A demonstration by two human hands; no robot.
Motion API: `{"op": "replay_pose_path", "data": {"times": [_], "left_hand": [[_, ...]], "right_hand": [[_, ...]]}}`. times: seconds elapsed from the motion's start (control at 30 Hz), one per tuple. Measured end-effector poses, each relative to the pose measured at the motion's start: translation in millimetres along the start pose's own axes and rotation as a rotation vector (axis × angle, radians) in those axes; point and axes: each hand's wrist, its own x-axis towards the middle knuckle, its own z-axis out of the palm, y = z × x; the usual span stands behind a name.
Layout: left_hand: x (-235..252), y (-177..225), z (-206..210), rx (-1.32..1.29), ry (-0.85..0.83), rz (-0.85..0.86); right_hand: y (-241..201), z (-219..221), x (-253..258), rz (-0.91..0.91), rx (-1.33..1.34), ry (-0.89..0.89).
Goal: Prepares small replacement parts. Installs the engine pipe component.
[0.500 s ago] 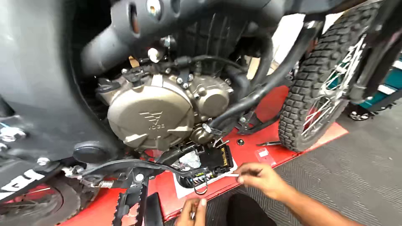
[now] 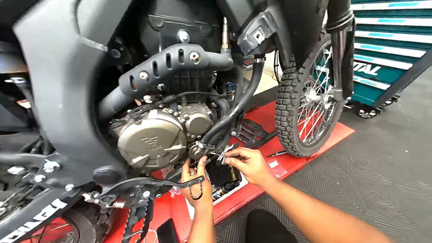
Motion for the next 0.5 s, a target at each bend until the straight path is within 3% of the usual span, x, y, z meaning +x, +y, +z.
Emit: {"op": "replay_pose_path", "data": {"times": [0.17,0.5], "left_hand": [[-3,-6,7,-0.084,-0.002,0.013],[6,-10,5,-0.063,-0.052,0.108]], "right_hand": [[-9,20,-7,-0.137,-0.305,-0.052],[12,36,24,0.624,0.237,0.058]]}}
